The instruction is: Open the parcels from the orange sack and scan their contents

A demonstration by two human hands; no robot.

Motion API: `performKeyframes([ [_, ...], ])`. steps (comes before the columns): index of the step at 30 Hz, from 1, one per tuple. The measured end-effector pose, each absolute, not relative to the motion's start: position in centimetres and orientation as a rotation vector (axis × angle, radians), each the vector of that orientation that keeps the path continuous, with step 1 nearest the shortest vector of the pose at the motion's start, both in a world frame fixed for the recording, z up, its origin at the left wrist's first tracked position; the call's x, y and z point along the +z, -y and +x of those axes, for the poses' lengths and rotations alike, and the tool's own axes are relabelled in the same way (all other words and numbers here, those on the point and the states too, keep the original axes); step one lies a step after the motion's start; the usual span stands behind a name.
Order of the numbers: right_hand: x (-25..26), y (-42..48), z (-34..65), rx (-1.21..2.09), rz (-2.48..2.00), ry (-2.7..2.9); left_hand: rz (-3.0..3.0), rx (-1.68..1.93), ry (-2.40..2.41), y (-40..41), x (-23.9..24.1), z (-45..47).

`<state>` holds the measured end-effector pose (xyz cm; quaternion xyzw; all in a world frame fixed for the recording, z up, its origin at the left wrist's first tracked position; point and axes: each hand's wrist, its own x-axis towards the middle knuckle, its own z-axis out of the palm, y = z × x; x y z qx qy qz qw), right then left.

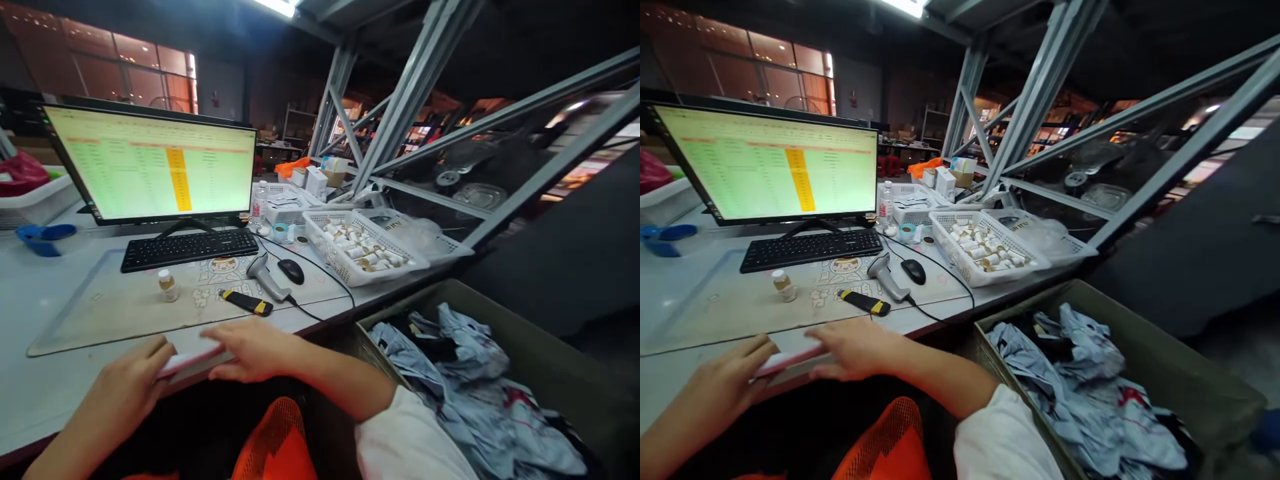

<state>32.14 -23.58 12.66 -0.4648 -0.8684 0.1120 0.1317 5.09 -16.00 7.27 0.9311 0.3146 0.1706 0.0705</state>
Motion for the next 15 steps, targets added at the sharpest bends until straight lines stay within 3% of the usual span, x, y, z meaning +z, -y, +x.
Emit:
performKeyframes([
  [4,13.5,26.0,31.4,0.44,-1.43,2.617,2.652,0.896,-0.731,16.9,8.4,5.7],
  [8,17.2,24.7,37.4,0.625,-1.012,2.074,2.077,1.365,-0.847,12.5,9.0,4.7],
  [12,22.3,17.4,44.7,0.33,-0.964,1.12,1.843,1.298,-1.091,5.7,8.6,6.6],
  [15,23.6,11.8,47.8,0.378,-1.431,0.892,1.873,1.087,-1.221,1.7,6.9,9.2],
])
